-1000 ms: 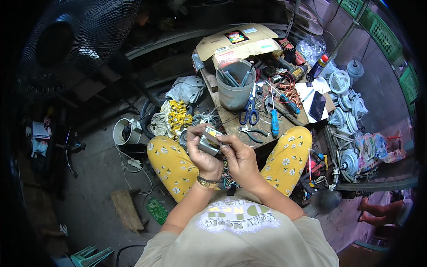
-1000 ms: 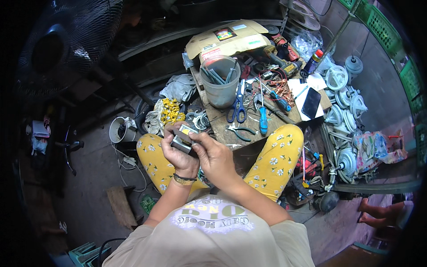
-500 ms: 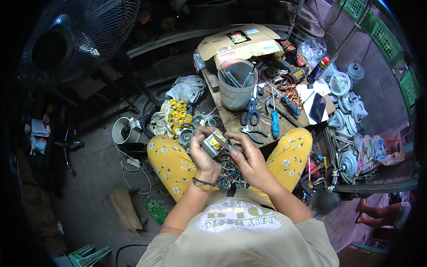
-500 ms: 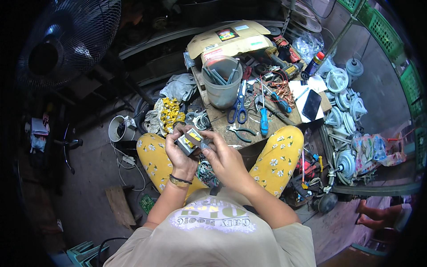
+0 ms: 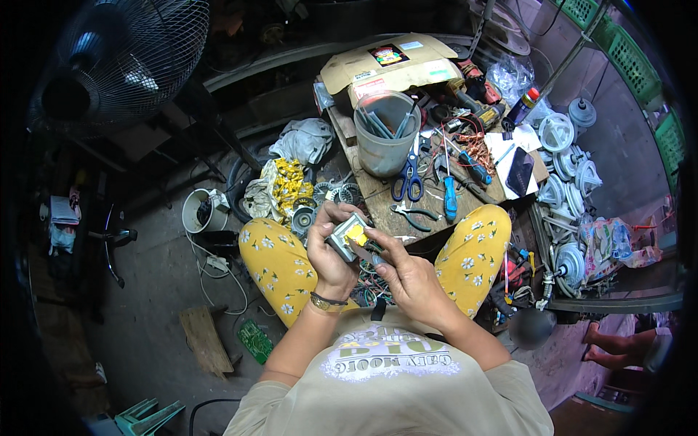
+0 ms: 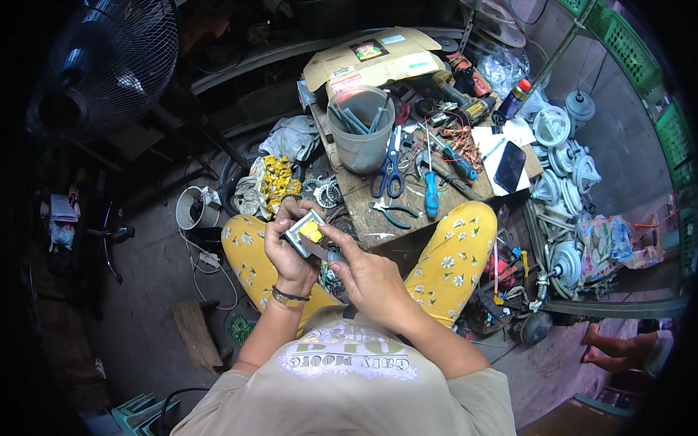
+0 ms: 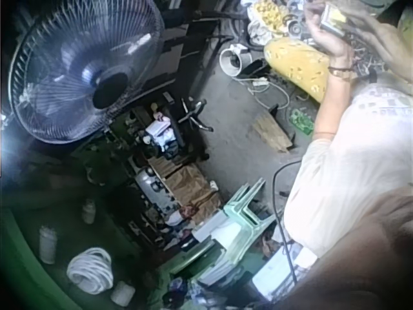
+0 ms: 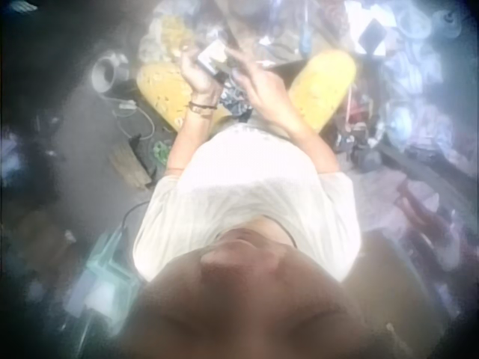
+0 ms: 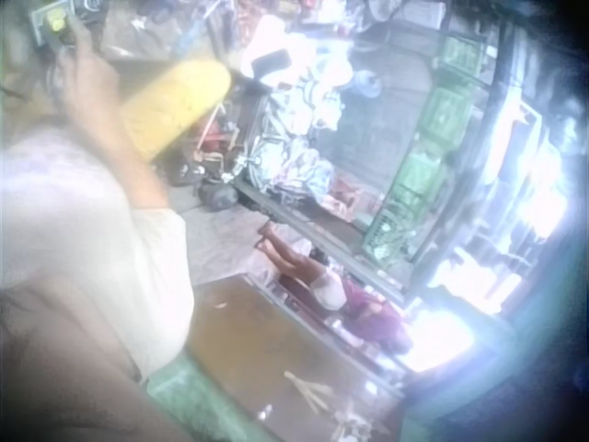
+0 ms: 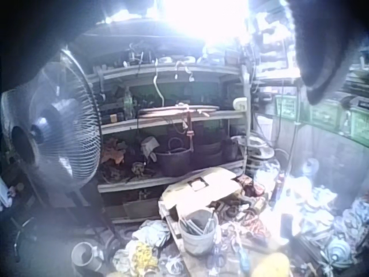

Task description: The person holds a small transformer by hand and removes several thin metal plates from its core using pliers.

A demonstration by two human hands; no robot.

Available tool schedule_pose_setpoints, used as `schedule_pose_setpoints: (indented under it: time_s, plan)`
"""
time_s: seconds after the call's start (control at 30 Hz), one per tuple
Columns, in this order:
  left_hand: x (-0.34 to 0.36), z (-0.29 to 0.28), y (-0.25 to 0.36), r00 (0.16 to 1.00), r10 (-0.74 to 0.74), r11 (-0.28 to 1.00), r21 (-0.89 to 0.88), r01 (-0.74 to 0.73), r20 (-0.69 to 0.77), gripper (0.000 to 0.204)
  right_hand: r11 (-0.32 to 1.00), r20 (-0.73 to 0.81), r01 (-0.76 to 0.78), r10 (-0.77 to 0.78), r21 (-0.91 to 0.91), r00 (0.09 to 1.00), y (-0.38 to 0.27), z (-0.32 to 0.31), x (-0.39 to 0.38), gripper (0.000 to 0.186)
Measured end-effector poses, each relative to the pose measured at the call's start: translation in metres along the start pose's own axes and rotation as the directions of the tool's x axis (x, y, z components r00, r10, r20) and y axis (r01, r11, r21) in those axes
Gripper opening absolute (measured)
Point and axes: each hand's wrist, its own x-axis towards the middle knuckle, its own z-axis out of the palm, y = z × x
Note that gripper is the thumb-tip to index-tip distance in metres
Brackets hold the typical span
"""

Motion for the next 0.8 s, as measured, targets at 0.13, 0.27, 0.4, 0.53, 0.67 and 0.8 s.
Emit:
schedule_pose_setpoints:
  time_s: [0.13, 0.27, 0.4, 0.53, 0.67, 0.8]
  plan:
    - [-0.003, 0.005, 0.001, 0.994, 0.097, 0.994, 0.05, -0.099, 0.042, 0.025, 1.0, -0.04, 0.023, -0.022, 0.013, 0.999, -0.001, 0.004, -0.001, 0.051]
    - [-0.004, 0.008, -0.001, 0.981, 0.189, 0.98, 0.058, -0.192, 0.043, 0.025, 0.999, -0.105, 0.051, -0.052, -0.009, 0.993, -0.005, 0.01, 0.002, 0.05]
    - [-0.003, 0.011, -0.003, 0.95, 0.31, 0.946, 0.087, -0.312, 0.03, 0.024, 0.992, -0.196, 0.119, -0.125, -0.042, 0.973, -0.009, 0.016, 0.008, 0.044]
    - [-0.005, 0.016, -0.012, 0.906, 0.42, 0.905, 0.096, -0.414, -0.047, 0.024, 0.971, -0.29, 0.186, -0.223, -0.149, 0.931, -0.011, 0.019, 0.016, 0.036]
    - [-0.004, 0.017, -0.014, 0.877, 0.474, 0.874, 0.161, -0.458, -0.078, 0.021, 0.949, -0.295, 0.19, -0.263, -0.253, 0.919, -0.008, 0.018, 0.023, 0.033]
    - [0.005, 0.009, -0.013, 0.92, 0.389, 0.9, 0.232, -0.368, -0.051, 0.018, 0.942, -0.265, 0.178, -0.256, -0.286, 0.929, 0.0, 0.017, 0.026, 0.03]
